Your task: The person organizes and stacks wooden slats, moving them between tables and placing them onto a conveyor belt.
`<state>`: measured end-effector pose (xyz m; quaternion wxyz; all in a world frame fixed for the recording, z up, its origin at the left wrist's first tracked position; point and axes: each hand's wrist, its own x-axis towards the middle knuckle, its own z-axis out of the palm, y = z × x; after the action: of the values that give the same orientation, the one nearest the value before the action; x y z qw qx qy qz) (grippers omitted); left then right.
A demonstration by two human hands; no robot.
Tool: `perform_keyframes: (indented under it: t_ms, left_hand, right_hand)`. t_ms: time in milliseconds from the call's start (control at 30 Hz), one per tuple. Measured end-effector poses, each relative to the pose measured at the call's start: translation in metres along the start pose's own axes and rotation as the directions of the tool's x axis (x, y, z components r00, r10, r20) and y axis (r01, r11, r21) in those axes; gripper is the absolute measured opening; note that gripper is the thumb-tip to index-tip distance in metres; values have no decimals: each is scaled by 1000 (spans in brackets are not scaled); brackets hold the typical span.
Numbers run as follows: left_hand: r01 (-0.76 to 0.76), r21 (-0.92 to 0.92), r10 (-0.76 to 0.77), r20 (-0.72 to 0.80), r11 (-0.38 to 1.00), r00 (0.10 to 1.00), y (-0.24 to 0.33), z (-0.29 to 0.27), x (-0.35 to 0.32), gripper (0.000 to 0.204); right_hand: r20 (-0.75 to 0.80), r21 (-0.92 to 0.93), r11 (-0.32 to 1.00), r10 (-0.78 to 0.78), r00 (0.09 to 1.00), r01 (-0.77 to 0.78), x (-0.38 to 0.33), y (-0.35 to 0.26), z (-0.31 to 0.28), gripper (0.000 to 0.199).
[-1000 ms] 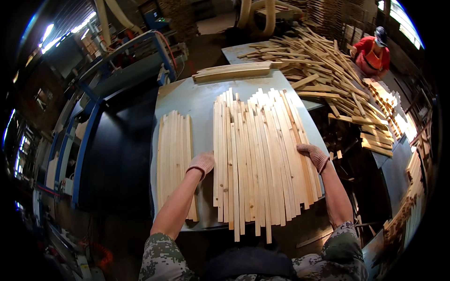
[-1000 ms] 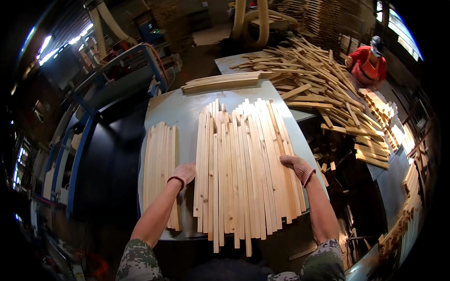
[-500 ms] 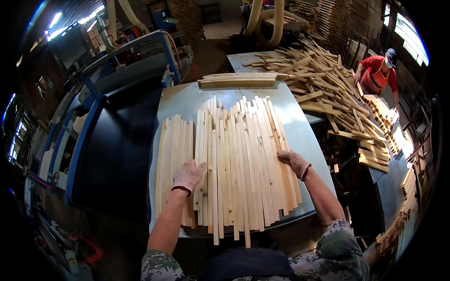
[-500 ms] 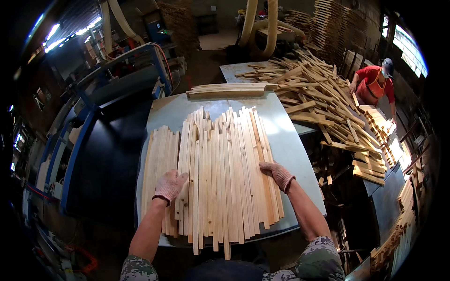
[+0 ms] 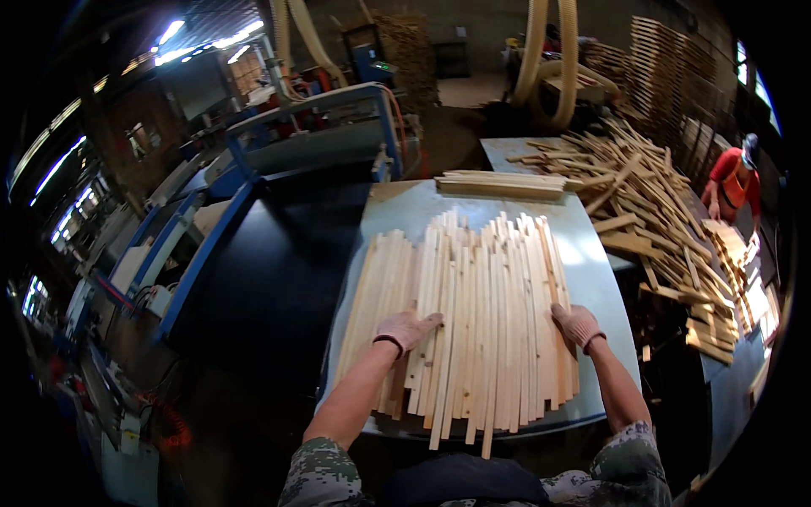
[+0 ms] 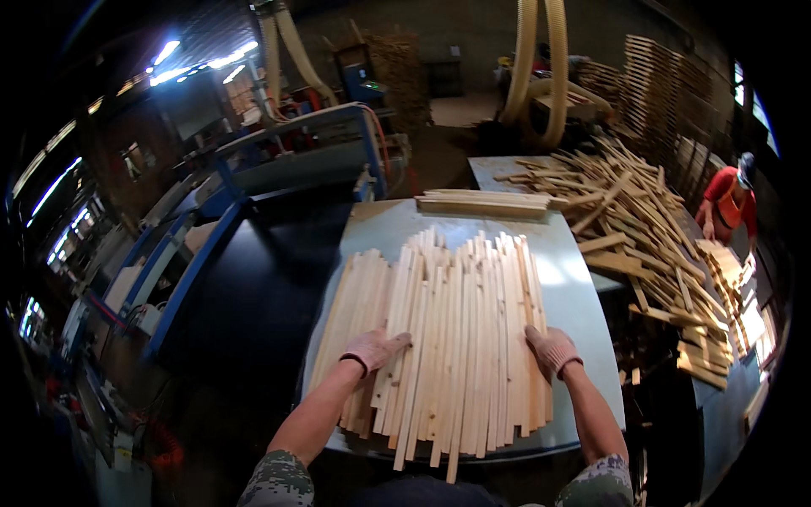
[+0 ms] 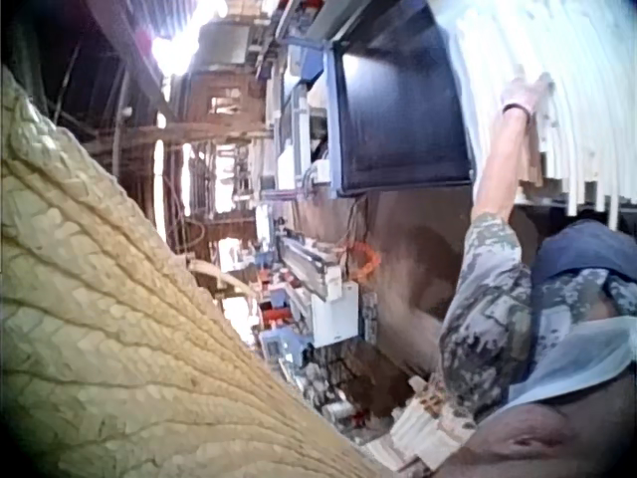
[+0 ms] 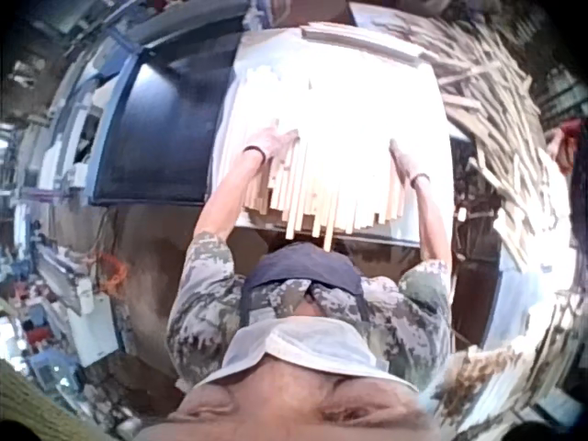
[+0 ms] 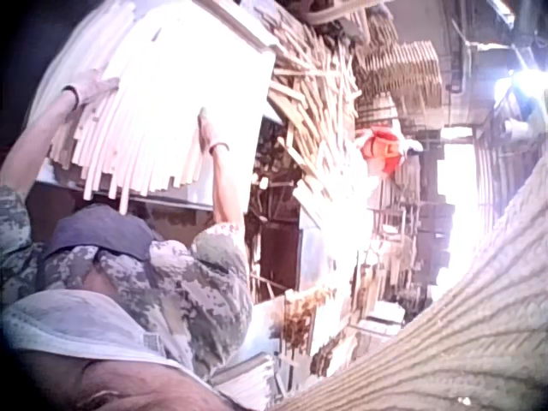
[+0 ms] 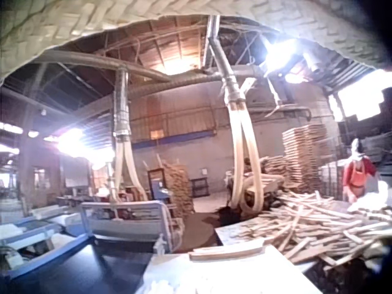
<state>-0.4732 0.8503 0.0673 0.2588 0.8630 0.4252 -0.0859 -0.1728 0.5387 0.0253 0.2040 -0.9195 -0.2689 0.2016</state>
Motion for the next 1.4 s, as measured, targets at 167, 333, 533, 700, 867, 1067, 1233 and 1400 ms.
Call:
perform_keyframes:
  t_ms: [167,333,533,700,867,1067,1233,1400]
  left_hand:
    - [20,-3,-19,153,1000,988,21,-28,-15,113]
    - [-143,-583,157,-27,799,987,-5,17,6,99]
    - [-161,-844,227,-48,512,973,-10,32,3,87]
    - [-170,-894,251,-67,414,966,-10,21,-15,91]
    - [-155,-946,281,-72,286,957,-22,-4,-32,92]
    - [-372,-885,257,-304,281,917,-108,-30,-20,93]
    - [-364,-884,213,-311,293,926,-203,-106,-59,90]
    - [-381,-874,118,-362,301,925,-365,-153,-63,86]
  right_hand:
    - [-141,-38,999,7,990,-12,-27,-10,1,70]
    - [-174,40,999,31,984,-24,-21,-19,5,74]
    - [-197,87,994,88,976,-72,-21,-18,6,69]
    - [-210,317,948,62,976,8,-21,-11,14,63]
    - [-309,371,919,-12,951,132,-28,-21,15,57]
    - [-360,353,896,-134,923,268,-29,-115,25,56]
    - [-348,286,906,-206,915,313,-26,-223,76,58]
    - [-292,222,922,-249,924,318,-65,-387,154,60]
